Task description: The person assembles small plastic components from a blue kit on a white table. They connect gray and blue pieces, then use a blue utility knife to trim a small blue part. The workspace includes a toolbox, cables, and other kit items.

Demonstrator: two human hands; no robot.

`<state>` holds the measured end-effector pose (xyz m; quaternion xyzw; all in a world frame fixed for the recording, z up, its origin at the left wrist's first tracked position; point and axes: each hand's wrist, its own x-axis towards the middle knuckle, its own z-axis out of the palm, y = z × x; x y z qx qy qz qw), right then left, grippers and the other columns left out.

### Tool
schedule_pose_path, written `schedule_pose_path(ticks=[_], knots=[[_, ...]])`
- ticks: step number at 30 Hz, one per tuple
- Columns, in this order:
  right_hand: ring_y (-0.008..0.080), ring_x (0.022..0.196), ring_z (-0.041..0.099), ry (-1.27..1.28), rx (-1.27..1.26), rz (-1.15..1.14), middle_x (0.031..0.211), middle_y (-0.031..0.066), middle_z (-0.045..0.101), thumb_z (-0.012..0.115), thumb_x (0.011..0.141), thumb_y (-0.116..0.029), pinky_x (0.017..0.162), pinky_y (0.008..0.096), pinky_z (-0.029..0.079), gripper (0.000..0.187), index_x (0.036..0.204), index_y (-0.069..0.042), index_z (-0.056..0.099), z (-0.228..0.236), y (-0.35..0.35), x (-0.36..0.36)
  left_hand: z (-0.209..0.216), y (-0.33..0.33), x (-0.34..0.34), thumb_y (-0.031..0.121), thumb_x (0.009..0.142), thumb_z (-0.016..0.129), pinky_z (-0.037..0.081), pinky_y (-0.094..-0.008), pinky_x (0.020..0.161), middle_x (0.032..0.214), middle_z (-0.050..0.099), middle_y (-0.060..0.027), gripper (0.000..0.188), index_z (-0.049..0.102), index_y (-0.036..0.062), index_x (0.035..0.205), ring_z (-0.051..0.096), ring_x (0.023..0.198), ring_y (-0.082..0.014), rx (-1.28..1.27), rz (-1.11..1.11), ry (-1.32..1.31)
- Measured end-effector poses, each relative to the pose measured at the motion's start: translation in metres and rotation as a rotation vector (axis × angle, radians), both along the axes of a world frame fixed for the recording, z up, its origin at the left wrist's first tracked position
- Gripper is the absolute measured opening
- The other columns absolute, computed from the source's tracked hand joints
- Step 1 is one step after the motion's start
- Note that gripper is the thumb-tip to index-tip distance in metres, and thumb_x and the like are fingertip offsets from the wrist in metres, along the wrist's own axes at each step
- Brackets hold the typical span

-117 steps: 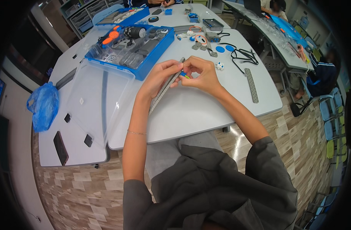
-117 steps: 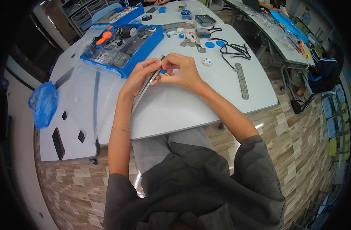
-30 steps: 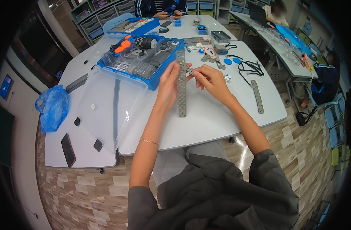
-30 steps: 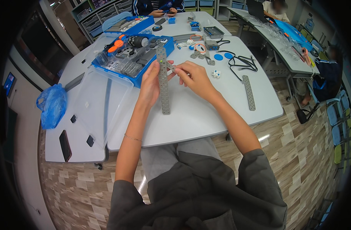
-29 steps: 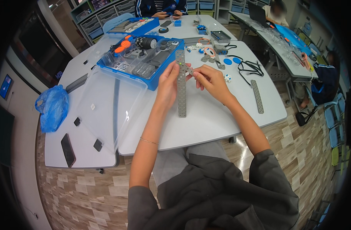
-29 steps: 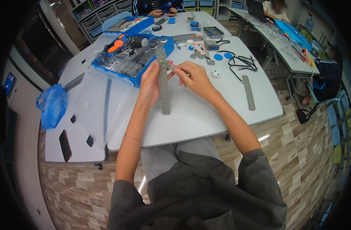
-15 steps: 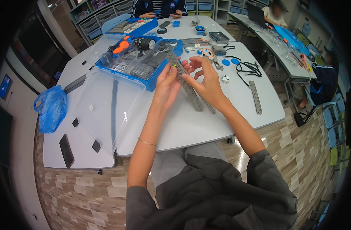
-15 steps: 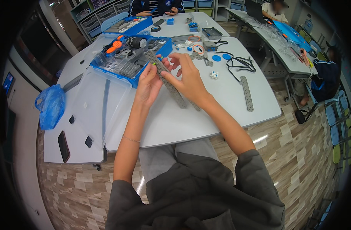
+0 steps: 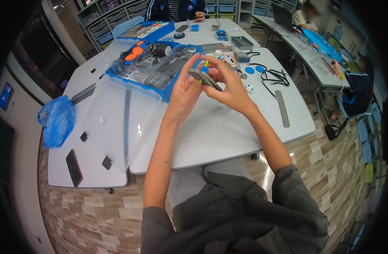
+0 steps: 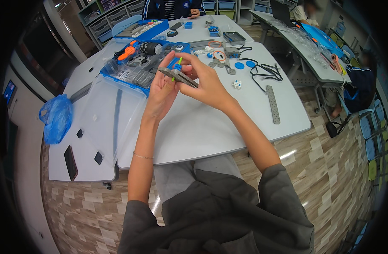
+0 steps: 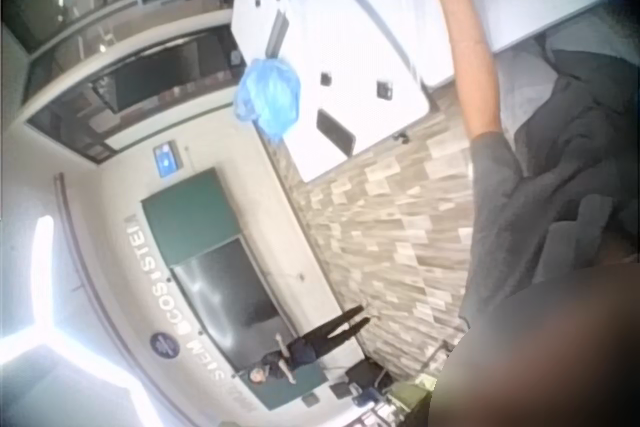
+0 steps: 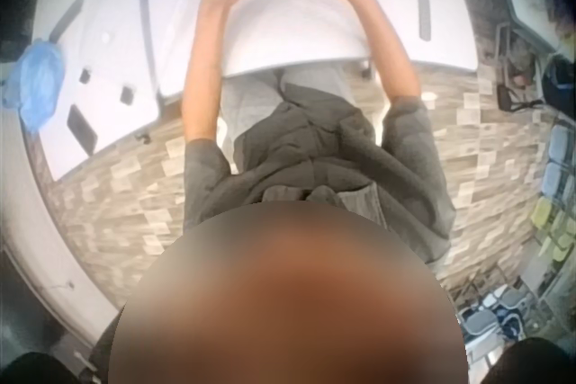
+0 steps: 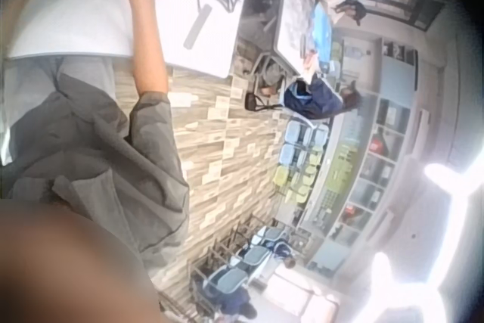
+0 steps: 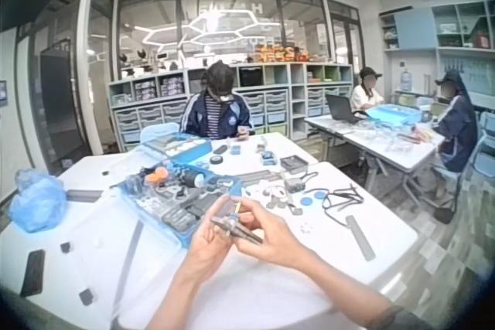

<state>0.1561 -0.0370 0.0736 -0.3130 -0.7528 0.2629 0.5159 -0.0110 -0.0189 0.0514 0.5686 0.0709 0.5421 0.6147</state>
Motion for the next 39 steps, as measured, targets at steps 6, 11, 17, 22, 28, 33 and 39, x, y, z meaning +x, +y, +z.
schedule_pose_path(ticks=[6,11,17,22,28,33,39], knots=[[0.018,0.09,0.066,-0.114,0.234,-0.142,0.113,0.009,0.065,0.066,0.077,-0.002,0.087,0.0333,0.056,0.06,0.134,-0.006,0.05,0.006,0.003,0.002,0.003,-0.002,-0.007,0.027,0.094,0.068,0.037,-0.0401,0.108,0.132,0.058,-0.0113,0.068,0.036,0.0079,0.151,0.045,0.133,-0.0214,0.145,0.197,0.186],[0.0162,0.075,0.063,-0.177,0.135,-0.043,0.098,0.0093,0.064,0.066,0.076,-0.006,0.072,0.0295,0.053,0.052,0.126,-0.005,0.052,0.014,-0.001,0.008,0.006,0.002,-0.01,0.048,0.088,0.07,0.035,-0.0417,0.11,0.138,0.054,-0.0101,0.08,0.038,0.0072,0.15,0.045,0.134,-0.0255,0.347,0.395,0.291],[0.0294,0.067,0.063,-0.292,-0.035,0.057,0.068,0.0123,0.064,0.067,0.078,-0.015,0.061,0.0343,0.047,0.045,0.117,-0.003,0.049,0.022,-0.007,-0.004,0.01,-0.004,-0.004,0.081,0.062,0.071,0.039,-0.0478,0.112,0.147,0.044,-0.0169,0.121,0.033,0.0078,0.151,0.045,0.135,-0.0316,0.111,0.134,0.2],[0.0205,0.051,0.06,-0.304,-0.155,0.158,0.065,0.0111,0.066,0.068,0.079,-0.02,0.049,0.0281,0.044,0.047,0.118,-0.002,0.051,0.032,-0.008,-0.005,0.014,-0.009,-0.009,0.083,0.056,0.073,0.045,-0.0482,0.107,0.145,0.044,-0.0202,0.126,0.034,0.0047,0.148,0.05,0.131,-0.0309,0.02,0.052,0.175],[0.0131,0.044,0.058,-0.232,-0.379,0.188,0.061,0.0081,0.063,0.071,0.081,-0.027,0.042,0.0239,0.042,0.049,0.12,-0.001,0.057,0.043,-0.009,-0.003,0.005,-0.002,-0.004,0.077,0.066,0.071,0.053,-0.0439,0.095,0.145,0.045,-0.0211,0.117,0.033,0.002,0.148,0.058,0.121,-0.0295,0.07,0.1,0.147],[0.0154,0.045,0.059,-0.31,-0.213,0.033,0.065,0.0089,0.064,0.074,0.083,-0.035,0.043,0.0255,0.044,0.048,0.112,0.0,0.058,0.037,-0.01,-0.007,0.003,0.001,-0.006,0.07,0.075,0.07,0.051,-0.0421,0.096,0.145,0.046,-0.0206,0.109,0.031,-0.0003,0.149,0.058,0.12,-0.0285,0.045,0.03,0.117],[0.0297,0.06,0.064,-0.379,0.036,-0.153,0.066,0.0128,0.06,0.075,0.082,-0.039,0.056,0.0365,0.048,0.048,0.102,-0.001,0.055,0.025,-0.007,-0.011,0.0,0.002,0.0,0.076,0.075,0.064,0.045,-0.0452,0.107,0.152,0.037,-0.0207,0.112,0.028,0.0029,0.151,0.047,0.133,-0.0303,0.121,0.163,0.186]])
